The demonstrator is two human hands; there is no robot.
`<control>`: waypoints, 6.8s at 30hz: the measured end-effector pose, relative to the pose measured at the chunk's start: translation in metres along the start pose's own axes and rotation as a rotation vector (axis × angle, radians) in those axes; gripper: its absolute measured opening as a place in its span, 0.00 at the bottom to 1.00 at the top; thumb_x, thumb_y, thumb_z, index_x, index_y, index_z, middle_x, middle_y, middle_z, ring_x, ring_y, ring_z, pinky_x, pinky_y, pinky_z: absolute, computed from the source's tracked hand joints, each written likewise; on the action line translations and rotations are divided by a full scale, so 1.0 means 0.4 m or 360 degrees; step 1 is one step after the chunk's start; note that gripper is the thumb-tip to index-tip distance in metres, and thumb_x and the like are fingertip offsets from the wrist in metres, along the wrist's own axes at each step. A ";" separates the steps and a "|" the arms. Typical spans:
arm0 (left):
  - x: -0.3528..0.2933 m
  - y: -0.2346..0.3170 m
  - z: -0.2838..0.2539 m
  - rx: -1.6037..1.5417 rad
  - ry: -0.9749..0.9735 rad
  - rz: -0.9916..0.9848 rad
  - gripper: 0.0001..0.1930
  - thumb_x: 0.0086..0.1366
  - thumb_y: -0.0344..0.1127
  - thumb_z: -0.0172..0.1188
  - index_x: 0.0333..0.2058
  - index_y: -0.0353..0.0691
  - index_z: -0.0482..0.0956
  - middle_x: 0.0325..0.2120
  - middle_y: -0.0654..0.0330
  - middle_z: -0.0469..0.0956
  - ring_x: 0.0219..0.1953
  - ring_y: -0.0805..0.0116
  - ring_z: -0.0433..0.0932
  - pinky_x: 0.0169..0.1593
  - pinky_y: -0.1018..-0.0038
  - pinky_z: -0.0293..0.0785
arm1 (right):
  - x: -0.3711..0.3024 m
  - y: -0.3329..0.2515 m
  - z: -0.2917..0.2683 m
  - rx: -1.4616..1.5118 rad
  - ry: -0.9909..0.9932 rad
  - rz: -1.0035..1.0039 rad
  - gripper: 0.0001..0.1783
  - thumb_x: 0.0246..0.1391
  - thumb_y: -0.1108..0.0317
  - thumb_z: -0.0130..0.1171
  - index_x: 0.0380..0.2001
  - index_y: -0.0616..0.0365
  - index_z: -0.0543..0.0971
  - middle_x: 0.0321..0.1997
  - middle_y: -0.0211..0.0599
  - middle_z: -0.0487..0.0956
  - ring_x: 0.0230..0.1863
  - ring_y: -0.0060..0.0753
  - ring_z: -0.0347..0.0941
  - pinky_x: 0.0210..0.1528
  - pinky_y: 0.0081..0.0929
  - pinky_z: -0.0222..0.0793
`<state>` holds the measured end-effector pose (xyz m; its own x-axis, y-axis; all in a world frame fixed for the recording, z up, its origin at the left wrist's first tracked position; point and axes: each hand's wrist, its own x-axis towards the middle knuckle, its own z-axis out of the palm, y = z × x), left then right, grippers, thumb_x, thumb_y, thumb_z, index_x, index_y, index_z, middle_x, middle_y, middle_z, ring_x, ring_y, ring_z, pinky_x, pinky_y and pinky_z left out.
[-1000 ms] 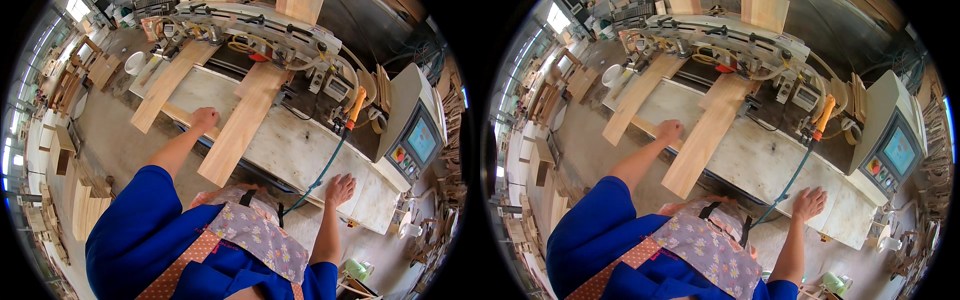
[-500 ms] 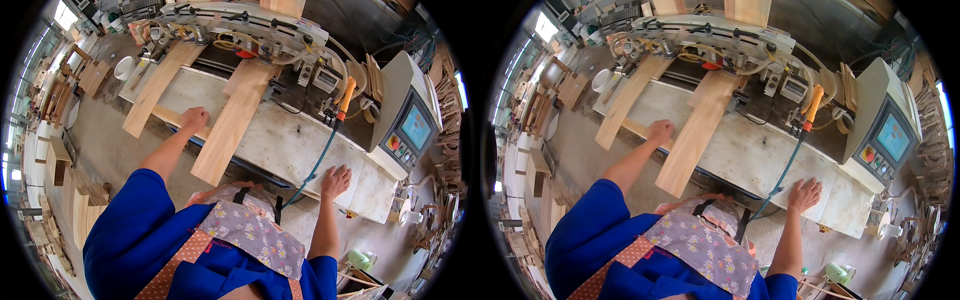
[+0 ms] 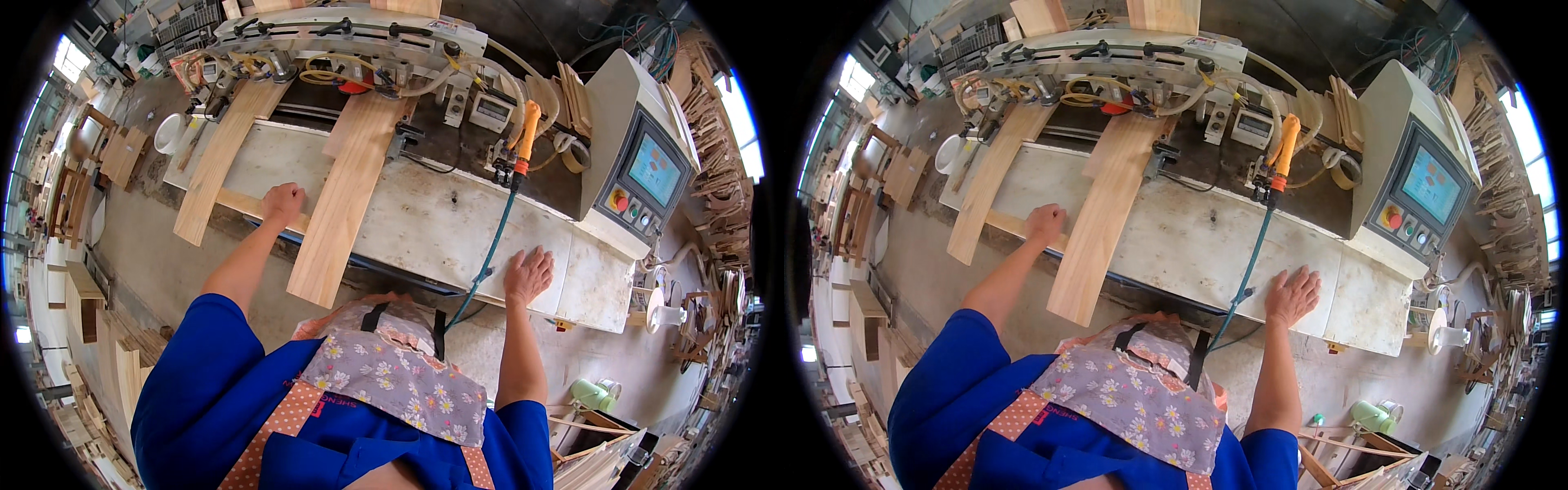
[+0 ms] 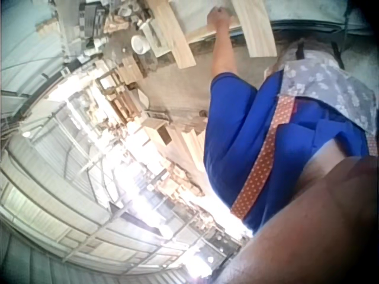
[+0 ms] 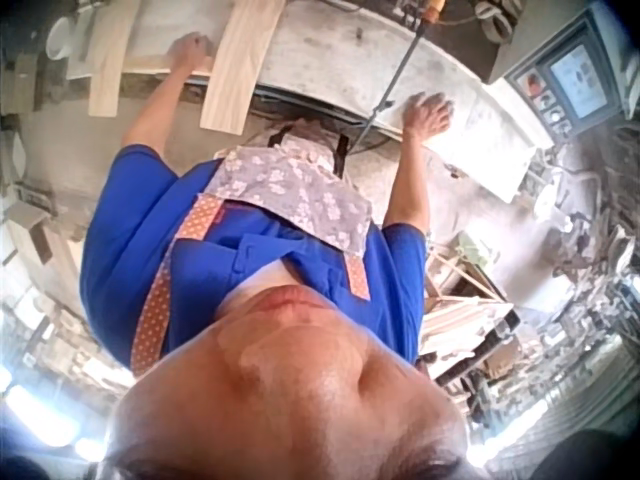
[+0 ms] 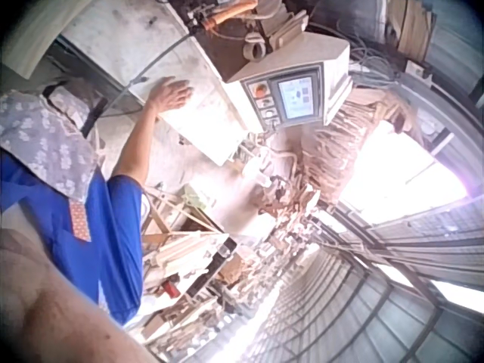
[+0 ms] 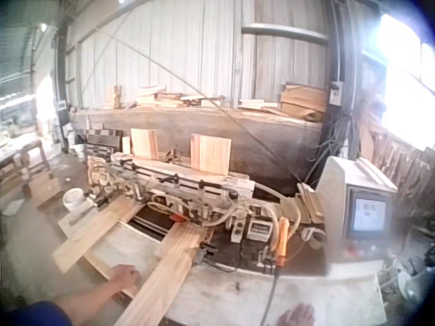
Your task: The person places wooden boards into a machinery, uses an air duster to clear debris from the equipment, and removes boards once the process is complete.
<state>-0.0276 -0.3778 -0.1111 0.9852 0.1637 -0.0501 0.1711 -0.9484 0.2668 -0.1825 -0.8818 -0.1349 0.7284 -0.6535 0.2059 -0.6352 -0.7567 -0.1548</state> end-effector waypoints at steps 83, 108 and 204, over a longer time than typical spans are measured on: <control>0.245 -0.405 -0.265 -0.0818 0.0103 0.0838 0.31 0.56 0.45 0.61 0.54 0.32 0.67 0.58 0.45 0.63 0.62 0.48 0.59 0.63 0.61 0.58 | -0.534 -0.909 -0.112 0.0203 -0.0335 -0.0723 0.40 0.52 0.52 0.56 0.65 0.54 0.56 0.70 0.48 0.52 0.72 0.48 0.43 0.71 0.44 0.37; 0.227 -0.553 -0.332 -0.0456 0.0298 0.0700 0.45 0.60 0.55 0.54 0.65 0.29 0.47 0.66 0.40 0.46 0.68 0.41 0.42 0.66 0.48 0.42 | -0.530 -0.908 -0.104 0.0201 -0.0315 -0.0755 0.39 0.51 0.53 0.57 0.64 0.55 0.58 0.70 0.49 0.53 0.72 0.51 0.44 0.70 0.46 0.39; 0.302 -0.783 -0.657 -0.2245 0.0087 -0.0305 0.07 0.61 0.34 0.63 0.36 0.38 0.79 0.21 0.74 0.71 0.23 0.85 0.65 0.25 0.82 0.61 | 0.536 -1.612 -0.076 0.0757 0.0185 -0.1146 0.23 0.54 0.56 0.61 0.41 0.68 0.76 0.36 0.42 0.78 0.38 0.39 0.74 0.44 0.33 0.70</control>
<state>0.0390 0.0105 0.0523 0.9401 0.2976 -0.1665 0.1282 0.1441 0.9812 0.3753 -0.5336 0.0386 0.8642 -0.0268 0.5024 0.1635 -0.9294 -0.3308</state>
